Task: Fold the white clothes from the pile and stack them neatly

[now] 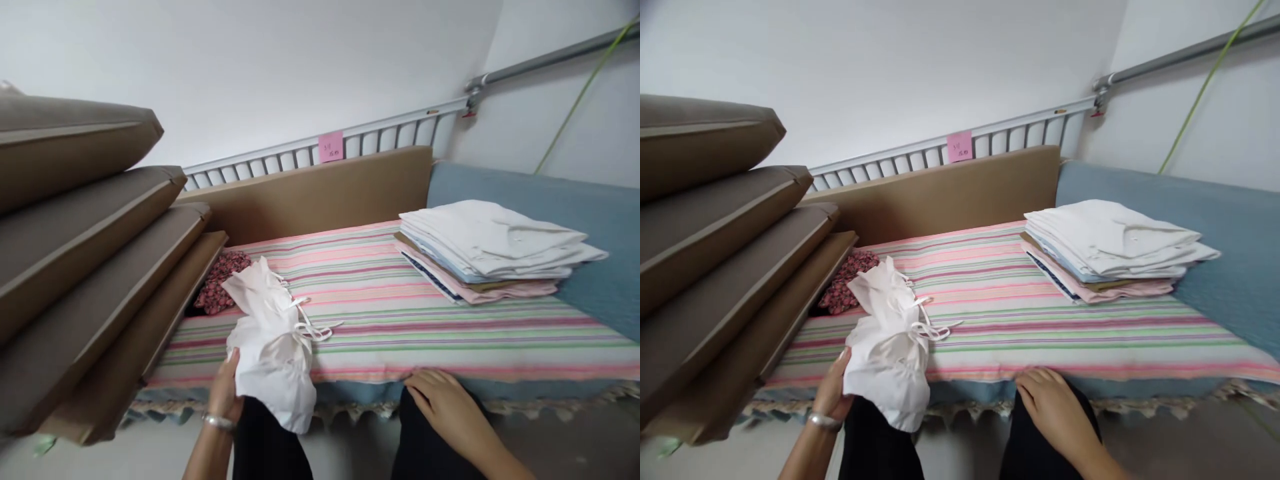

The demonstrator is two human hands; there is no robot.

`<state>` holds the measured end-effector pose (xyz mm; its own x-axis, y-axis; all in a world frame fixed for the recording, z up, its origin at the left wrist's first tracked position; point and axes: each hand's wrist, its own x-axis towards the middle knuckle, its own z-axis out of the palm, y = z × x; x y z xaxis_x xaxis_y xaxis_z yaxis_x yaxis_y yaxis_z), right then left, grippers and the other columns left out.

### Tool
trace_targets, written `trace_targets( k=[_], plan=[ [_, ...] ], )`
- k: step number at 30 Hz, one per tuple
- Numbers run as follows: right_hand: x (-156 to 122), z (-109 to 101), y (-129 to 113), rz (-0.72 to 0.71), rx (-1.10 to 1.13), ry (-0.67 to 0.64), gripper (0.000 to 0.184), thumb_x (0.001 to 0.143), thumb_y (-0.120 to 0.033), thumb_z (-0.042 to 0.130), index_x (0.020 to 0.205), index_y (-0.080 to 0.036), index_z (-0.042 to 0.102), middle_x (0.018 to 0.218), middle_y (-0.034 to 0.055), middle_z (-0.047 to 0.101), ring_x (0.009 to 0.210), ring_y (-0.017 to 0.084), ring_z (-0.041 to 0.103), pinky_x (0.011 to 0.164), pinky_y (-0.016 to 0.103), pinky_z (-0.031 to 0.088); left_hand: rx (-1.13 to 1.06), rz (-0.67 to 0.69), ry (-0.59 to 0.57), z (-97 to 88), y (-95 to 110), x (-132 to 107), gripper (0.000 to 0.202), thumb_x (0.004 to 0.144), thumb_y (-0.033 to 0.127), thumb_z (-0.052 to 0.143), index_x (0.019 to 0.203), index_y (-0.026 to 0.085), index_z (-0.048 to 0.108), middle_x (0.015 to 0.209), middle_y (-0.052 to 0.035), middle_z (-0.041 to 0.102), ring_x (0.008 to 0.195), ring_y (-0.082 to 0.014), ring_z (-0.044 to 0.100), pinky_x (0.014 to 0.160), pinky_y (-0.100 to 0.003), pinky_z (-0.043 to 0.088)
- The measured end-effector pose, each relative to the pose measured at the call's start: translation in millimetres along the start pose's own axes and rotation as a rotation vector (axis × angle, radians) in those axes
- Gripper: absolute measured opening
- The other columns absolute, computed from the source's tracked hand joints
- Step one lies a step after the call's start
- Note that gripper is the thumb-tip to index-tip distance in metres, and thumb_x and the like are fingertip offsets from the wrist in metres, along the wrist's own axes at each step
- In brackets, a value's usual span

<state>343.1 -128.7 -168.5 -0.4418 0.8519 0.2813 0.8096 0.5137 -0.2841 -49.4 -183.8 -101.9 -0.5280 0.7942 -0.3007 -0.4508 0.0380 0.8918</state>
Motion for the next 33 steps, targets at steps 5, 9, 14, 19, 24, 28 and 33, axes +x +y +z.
trace_targets(
  k=[5,9,14,19,24,28,33],
  plan=[
    [2,5,5,-0.027,0.003,0.013,0.023,0.083,-0.03,0.045,0.083,-0.025,0.067,0.086,0.0047,0.068,0.083,0.021,0.06,0.079,0.037,0.043,-0.057,-0.047,0.036,-56.7,4,-12,0.016,0.074,0.026,0.062,0.086,0.016,0.062,0.08,-0.0052,0.07,0.07,-0.0176,0.066,0.065,-0.027,0.053],
    [6,10,6,-0.022,0.027,0.003,0.023,0.082,-0.031,0.046,0.083,-0.025,0.069,0.085,0.0054,0.068,0.081,0.023,0.061,0.079,0.039,0.043,-0.081,-0.068,0.028,-55.4,6,-25,0.027,0.074,0.026,0.062,0.098,0.015,0.061,0.087,-0.0084,0.07,0.081,-0.0218,0.066,0.068,-0.03,0.054],
    [23,9,-28,0.029,0.233,-0.061,0.03,0.086,-0.035,0.04,0.089,-0.025,0.067,0.093,0.0061,0.068,0.086,0.023,0.061,0.078,0.036,0.044,-0.079,-0.051,-0.016,-45.0,6,-25,0.034,0.072,0.028,0.064,0.102,0.014,0.061,0.089,-0.0096,0.07,0.084,-0.0229,0.066,0.071,-0.031,0.054],
    [66,6,-116,-0.087,0.483,-0.12,0.027,0.085,-0.034,0.042,0.087,-0.025,0.067,0.087,0.0041,0.066,0.082,0.02,0.059,0.074,0.03,0.042,-0.099,-0.035,-0.04,-43.1,6,-19,0.03,0.072,0.029,0.065,0.098,0.015,0.062,0.088,-0.0086,0.07,0.087,-0.0228,0.065,0.077,-0.031,0.053],
    [104,28,-192,-0.009,0.866,-0.208,0.023,0.079,-0.036,0.051,0.076,-0.022,0.069,0.077,0.0044,0.066,0.076,0.02,0.058,0.07,0.03,0.041,-0.196,-0.112,-0.187,-40.3,2,-20,0.034,0.076,0.036,0.059,0.105,0.017,0.058,0.098,-0.0094,0.068,0.097,-0.0238,0.062,0.086,-0.036,0.05],
    [117,46,-220,0.425,1.359,-0.366,0.038,0.072,-0.053,0.057,0.074,-0.016,0.067,0.073,0.0064,0.066,0.067,0.018,0.059,0.065,0.031,0.043,-0.153,-0.151,-0.264,-23.4,-4,-26,0.043,0.073,0.042,0.062,0.107,0.015,0.057,0.098,-0.0117,0.068,0.098,-0.0263,0.061,0.087,-0.039,0.048],
    [113,47,-218,0.555,1.606,-0.43,0.04,0.068,-0.052,0.064,0.086,-0.016,0.066,0.078,0.0044,0.067,0.068,0.017,0.06,0.067,0.03,0.044,-0.111,-0.156,-0.386,15.0,-19,-35,0.042,0.064,0.043,0.069,0.094,0.015,0.06,0.091,-0.0105,0.069,0.087,-0.0238,0.064,0.078,-0.033,0.05]
  ],
)
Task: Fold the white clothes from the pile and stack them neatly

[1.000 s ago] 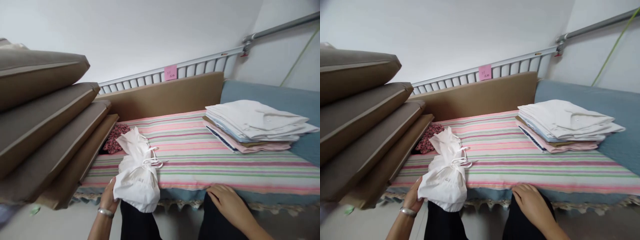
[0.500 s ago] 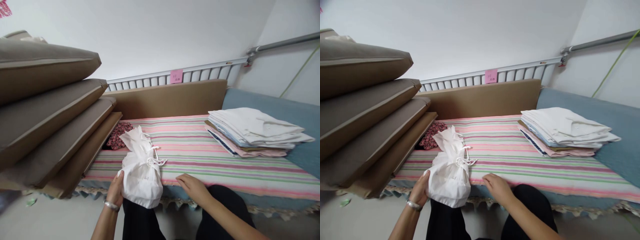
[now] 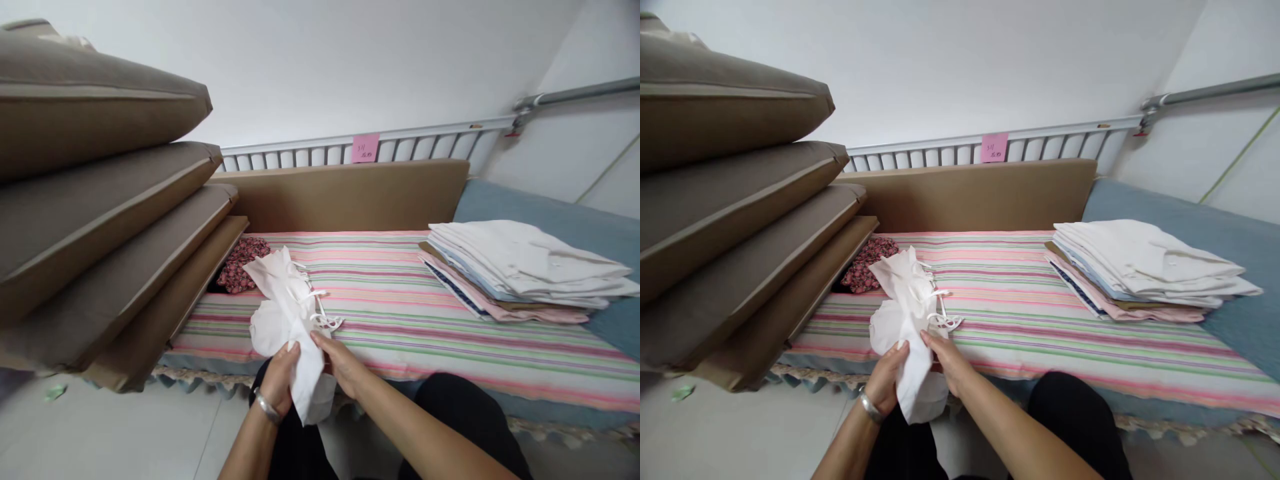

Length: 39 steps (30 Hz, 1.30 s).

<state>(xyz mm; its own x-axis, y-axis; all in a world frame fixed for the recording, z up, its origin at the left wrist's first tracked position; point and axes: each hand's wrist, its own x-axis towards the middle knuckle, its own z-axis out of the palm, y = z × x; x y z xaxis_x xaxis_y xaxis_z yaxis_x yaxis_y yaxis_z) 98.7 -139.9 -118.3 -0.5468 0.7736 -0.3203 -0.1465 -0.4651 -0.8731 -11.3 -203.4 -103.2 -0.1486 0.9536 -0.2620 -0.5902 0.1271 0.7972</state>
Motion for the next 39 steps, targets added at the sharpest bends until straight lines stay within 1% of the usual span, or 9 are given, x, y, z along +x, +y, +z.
trace_targets(
  k=[4,8,12,16,23,26,31,36,39],
  plan=[
    [-5,-19,-11,-0.065,0.144,0.071,0.033,0.064,-0.039,0.07,0.086,-0.014,0.064,0.077,0.0047,0.069,0.068,0.018,0.062,0.064,0.029,0.046,0.083,0.009,-0.009,13.1,-16,5,0.036,0.063,0.043,0.07,0.083,0.015,0.059,0.078,-0.0066,0.068,0.071,-0.018,0.064,0.065,-0.027,0.048],
    [-4,-53,-33,-0.014,0.347,0.178,0.025,0.076,-0.034,0.059,0.091,-0.015,0.063,0.084,0.0073,0.07,0.083,0.023,0.064,0.077,0.035,0.049,0.254,0.02,0.097,-7.9,-25,8,0.034,0.067,0.046,0.065,0.079,0.016,0.058,0.08,-0.0071,0.068,0.064,-0.0146,0.063,0.059,-0.024,0.046],
    [-1,-102,-39,0.084,0.444,0.32,0.028,0.081,-0.031,0.047,0.094,-0.013,0.064,0.086,0.0095,0.071,0.09,0.023,0.064,0.086,0.037,0.047,0.308,0.017,0.215,-31.5,-28,11,0.035,0.066,0.045,0.065,0.082,0.015,0.057,0.084,-0.0094,0.068,0.067,-0.0159,0.064,0.063,-0.027,0.048],
    [-1,-146,-34,0.161,0.42,0.37,0.035,0.08,-0.034,0.047,0.101,-0.011,0.064,0.088,0.0122,0.07,0.089,0.026,0.064,0.085,0.04,0.047,0.375,0.036,0.217,-34.2,-32,15,0.035,0.065,0.042,0.065,0.084,0.014,0.057,0.088,-0.0099,0.066,0.074,-0.0181,0.063,0.064,-0.028,0.05],
    [-13,-175,-31,0.048,0.337,0.448,0.027,0.078,-0.035,0.053,0.097,-0.017,0.061,0.095,0.0085,0.069,0.096,0.024,0.062,0.085,0.038,0.048,0.504,0.2,0.342,-37.5,-36,52,0.046,0.062,0.034,0.068,0.102,0.017,0.055,0.117,-0.0131,0.056,0.092,-0.0211,0.059,0.069,-0.029,0.05],
    [-19,-176,-31,-0.125,0.188,0.416,0.034,0.073,-0.038,0.059,0.101,-0.02,0.059,0.108,0.0078,0.065,0.107,0.024,0.056,0.091,0.036,0.046,0.546,0.145,0.432,-36.6,-30,79,0.05,0.06,0.029,0.068,0.106,0.017,0.051,0.113,-0.012,0.057,0.089,-0.0182,0.059,0.063,-0.025,0.047],
    [-23,-172,-32,-0.258,-0.452,0.424,0.063,0.071,-0.042,0.057,0.128,-0.019,0.042,0.132,0.0116,0.046,0.121,0.025,0.043,0.101,0.04,0.035,0.512,0.024,0.431,-16.2,-13,108,0.035,0.051,0.031,0.073,0.073,0.015,0.052,0.057,0.0017,0.053,0.05,-0.0116,0.05,0.045,-0.023,0.036],
    [-19,-145,-23,-0.425,-1.36,0.335,0.081,0.061,-0.034,0.067,0.135,-0.029,0.036,0.148,0.0063,0.017,0.135,0.028,0.013,0.107,0.044,0.017,0.349,0.063,0.252,47.5,2,111,0.039,0.048,0.038,0.074,0.063,0.019,0.043,0.048,0.0084,0.044,0.044,-0.0069,0.045,0.048,-0.021,0.039],
    [-3,-131,-27,-0.408,-1.512,0.348,0.067,0.069,-0.035,0.062,0.133,-0.028,0.041,0.144,0.0096,0.03,0.129,0.031,0.029,0.101,0.045,0.027,0.264,0.096,0.115,94.9,12,114,0.037,0.05,0.038,0.073,0.067,0.018,0.046,0.055,0.0059,0.051,0.051,-0.0074,0.051,0.055,-0.022,0.043]
  ],
)
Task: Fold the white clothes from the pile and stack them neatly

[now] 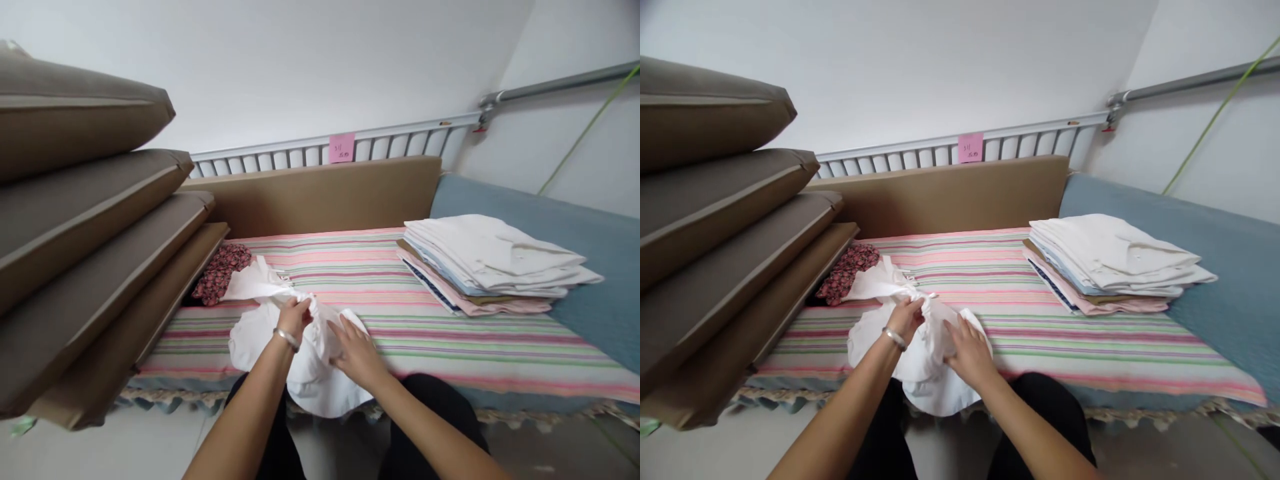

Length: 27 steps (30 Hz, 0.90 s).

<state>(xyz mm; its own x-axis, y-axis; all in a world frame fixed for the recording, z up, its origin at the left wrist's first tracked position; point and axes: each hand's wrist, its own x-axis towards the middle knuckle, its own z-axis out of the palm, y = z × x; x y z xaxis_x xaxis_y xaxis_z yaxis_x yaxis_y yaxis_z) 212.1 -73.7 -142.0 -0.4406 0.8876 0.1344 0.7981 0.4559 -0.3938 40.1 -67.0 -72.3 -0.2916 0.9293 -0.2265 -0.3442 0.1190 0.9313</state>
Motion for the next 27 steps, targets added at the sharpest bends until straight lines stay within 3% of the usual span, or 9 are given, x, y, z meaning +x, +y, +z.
trace_targets(
  k=[2,4,6,9,13,17,19,24,27],
  plan=[
    [19,-5,0,0.069,0.013,-0.016,0.041,0.082,-0.035,0.046,0.121,-0.024,0.054,0.125,0.0109,0.053,0.113,0.027,0.049,0.092,0.041,0.036,-0.039,0.025,-0.088,14.1,12,0,0.038,0.052,0.036,0.074,0.078,0.018,0.052,0.07,-0.0004,0.061,0.063,-0.0111,0.059,0.062,-0.025,0.046],
    [38,-17,6,0.16,0.067,-0.043,0.037,0.089,-0.032,0.031,0.107,-0.022,0.063,0.104,0.0096,0.065,0.097,0.023,0.059,0.083,0.035,0.042,0.01,0.07,-0.111,7.1,18,-2,0.045,0.054,0.035,0.074,0.092,0.017,0.055,0.089,-0.0075,0.065,0.077,-0.0159,0.062,0.068,-0.028,0.047],
    [48,-31,16,0.176,0.114,-0.035,0.037,0.089,-0.028,0.031,0.101,-0.021,0.064,0.099,0.008,0.067,0.094,0.021,0.06,0.081,0.031,0.043,0.161,0.137,-0.052,-21.3,12,-9,0.048,0.057,0.034,0.072,0.099,0.017,0.056,0.099,-0.0111,0.064,0.085,-0.0189,0.061,0.07,-0.03,0.047],
    [37,-40,26,0.021,0.166,0.039,0.034,0.084,-0.02,0.035,0.103,-0.02,0.063,0.104,0.0065,0.065,0.098,0.019,0.058,0.085,0.029,0.042,0.465,0.203,0.075,-84.4,-17,-34,0.038,0.067,0.039,0.061,0.096,0.015,0.057,0.095,-0.0111,0.065,0.084,-0.0208,0.061,0.074,-0.035,0.048],
    [-6,-15,27,-0.155,0.118,0.047,0.043,0.076,-0.019,0.046,0.118,-0.018,0.055,0.122,0.0091,0.055,0.115,0.022,0.045,0.098,0.035,0.034,0.989,0.319,0.076,-139.4,-70,-77,0.029,0.076,0.031,0.049,0.099,0.017,0.059,0.102,-0.0104,0.064,0.097,-0.0231,0.058,0.09,-0.041,0.043],
    [-25,18,18,-0.117,-0.022,0.022,0.071,0.068,-0.036,0.061,0.132,-0.015,0.04,0.141,0.0122,0.034,0.131,0.029,0.024,0.106,0.044,0.019,1.488,0.489,0.021,-133.5,-102,-86,0.053,0.07,0.008,0.046,0.121,0.021,0.051,0.137,-0.009,0.042,0.128,-0.0259,0.034,0.099,-0.043,0.036],
    [-16,25,12,-0.077,-0.074,0.043,0.068,0.072,-0.037,0.06,0.133,-0.015,0.041,0.141,0.0127,0.035,0.13,0.029,0.024,0.107,0.045,0.017,1.611,0.49,0.01,-125.6,-109,-73,0.059,0.07,0.0,0.04,0.124,0.024,0.049,0.143,-0.0073,0.034,0.132,-0.0254,0.027,0.096,-0.042,0.039],
    [20,15,2,0.021,-0.144,0.01,0.044,0.079,-0.017,0.046,0.122,-0.014,0.053,0.123,0.0144,0.054,0.119,0.027,0.042,0.101,0.041,0.025,1.582,0.529,-0.025,-130.6,-111,-36,0.045,0.079,0.002,0.033,0.112,0.018,0.058,0.131,-0.0116,0.049,0.123,-0.0199,0.042,0.1,-0.038,0.038],
    [32,-1,-2,0.149,0.064,-0.043,0.038,0.074,-0.01,0.046,0.109,-0.013,0.061,0.115,0.0155,0.06,0.112,0.027,0.048,0.096,0.039,0.031,1.487,0.584,-0.082,-138.6,-97,-30,0.039,0.08,0.006,0.035,0.108,0.016,0.06,0.12,-0.0114,0.057,0.113,-0.0178,0.051,0.099,-0.035,0.04]
  ],
)
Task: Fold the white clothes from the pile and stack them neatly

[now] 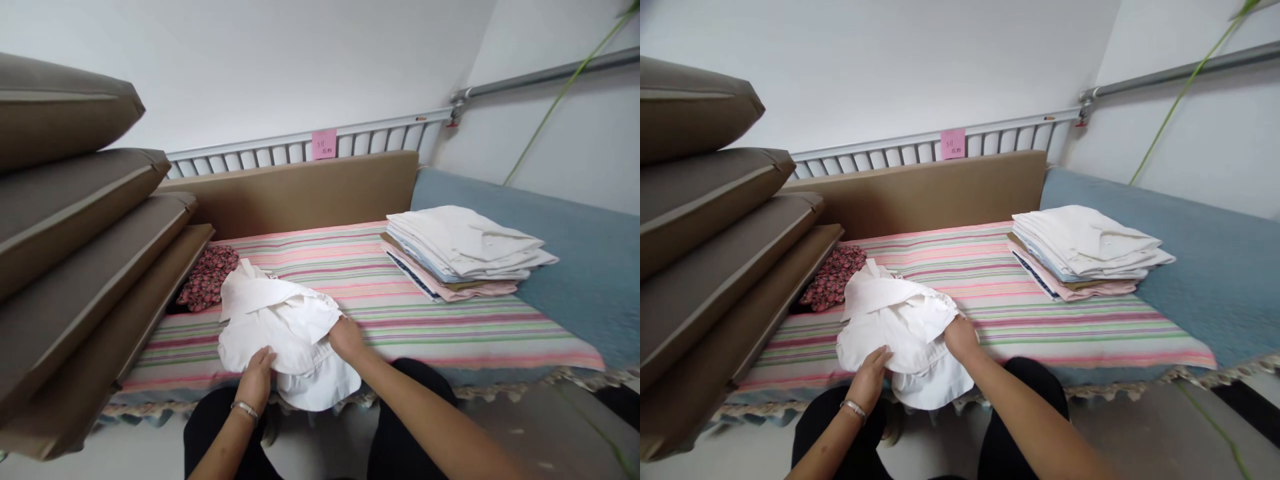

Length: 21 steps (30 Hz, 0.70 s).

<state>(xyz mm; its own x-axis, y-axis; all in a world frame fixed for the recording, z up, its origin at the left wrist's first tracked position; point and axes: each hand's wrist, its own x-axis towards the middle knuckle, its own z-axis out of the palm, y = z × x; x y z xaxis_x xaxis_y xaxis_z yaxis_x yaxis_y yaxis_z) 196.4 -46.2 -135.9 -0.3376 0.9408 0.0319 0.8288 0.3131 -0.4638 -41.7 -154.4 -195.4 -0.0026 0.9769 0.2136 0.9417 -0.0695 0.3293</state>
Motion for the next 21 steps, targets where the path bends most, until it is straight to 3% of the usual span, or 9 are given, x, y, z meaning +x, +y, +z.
trace_targets(
  k=[2,5,9,12,14,17,19,21],
  plan=[
    [8,-18,-3,0.102,0.181,0.003,0.027,0.075,-0.013,0.049,0.096,-0.013,0.065,0.105,0.0156,0.064,0.106,0.028,0.054,0.092,0.039,0.035,-0.052,0.053,-0.009,-23.0,-2,8,0.038,0.079,0.009,0.036,0.106,0.017,0.061,0.11,-0.0098,0.063,0.104,-0.0182,0.056,0.095,-0.035,0.043],
    [25,-63,-5,0.183,0.347,0.052,0.02,0.082,-0.025,0.047,0.081,-0.013,0.063,0.084,0.0147,0.067,0.087,0.025,0.062,0.079,0.036,0.044,-0.08,0.085,0.007,-81.1,-2,30,0.031,0.08,0.017,0.038,0.098,0.017,0.064,0.096,-0.0093,0.067,0.092,-0.0199,0.06,0.087,-0.034,0.045],
    [40,-151,-9,0.23,0.585,0.159,0.027,0.087,-0.034,0.04,0.079,-0.013,0.056,0.065,0.008,0.064,0.059,0.016,0.062,0.059,0.028,0.048,-0.1,0.049,0.105,-182.0,1,64,0.03,0.081,0.035,0.04,0.085,0.018,0.064,0.083,-0.0067,0.068,0.079,-0.0193,0.06,0.073,-0.028,0.045],
    [31,-224,-23,0.257,0.891,0.271,0.023,0.087,-0.03,0.041,0.074,-0.014,0.051,0.052,0.0019,0.058,0.046,0.012,0.055,0.051,0.024,0.046,-0.136,0.009,0.232,-255.9,15,78,0.035,0.077,0.047,0.043,0.078,0.017,0.063,0.067,-0.0016,0.063,0.063,-0.0149,0.055,0.057,-0.022,0.041],
    [15,-270,-39,0.223,1.075,0.336,0.024,0.087,-0.027,0.041,0.07,-0.013,0.049,0.045,-0.0008,0.053,0.04,0.01,0.051,0.049,0.023,0.043,-0.135,-0.012,0.317,-300.2,33,79,0.037,0.075,0.048,0.046,0.078,0.015,0.062,0.061,0.0011,0.059,0.057,-0.011,0.048,0.052,-0.019,0.037],
    [-11,-325,-64,0.05,1.124,0.438,0.026,0.088,-0.026,0.04,0.07,-0.011,0.05,0.045,-0.0018,0.053,0.042,0.007,0.05,0.053,0.022,0.042,-0.134,-0.016,0.466,-355.8,66,74,0.045,0.072,0.051,0.047,0.086,0.011,0.063,0.064,0.0023,0.059,0.055,-0.0064,0.045,0.053,-0.017,0.036],
    [-26,-347,-78,-0.079,1.12,0.513,0.035,0.09,-0.027,0.032,0.069,-0.008,0.052,0.049,-0.0019,0.053,0.047,0.005,0.052,0.058,0.022,0.041,-0.134,-0.025,0.599,-382.9,86,69,0.055,0.071,0.055,0.047,0.094,0.008,0.063,0.069,0.0024,0.059,0.056,-0.0041,0.044,0.058,-0.018,0.038],
    [-36,-357,-85,-0.113,1.075,0.527,0.045,0.091,-0.026,0.024,0.066,-0.004,0.053,0.052,-0.0014,0.053,0.05,0.003,0.053,0.061,0.021,0.039,-0.159,-0.037,0.669,-400.0,99,66,0.064,0.07,0.06,0.045,0.099,0.006,0.061,0.069,0.003,0.057,0.057,-0.0026,0.044,0.061,-0.022,0.04]
  ],
)
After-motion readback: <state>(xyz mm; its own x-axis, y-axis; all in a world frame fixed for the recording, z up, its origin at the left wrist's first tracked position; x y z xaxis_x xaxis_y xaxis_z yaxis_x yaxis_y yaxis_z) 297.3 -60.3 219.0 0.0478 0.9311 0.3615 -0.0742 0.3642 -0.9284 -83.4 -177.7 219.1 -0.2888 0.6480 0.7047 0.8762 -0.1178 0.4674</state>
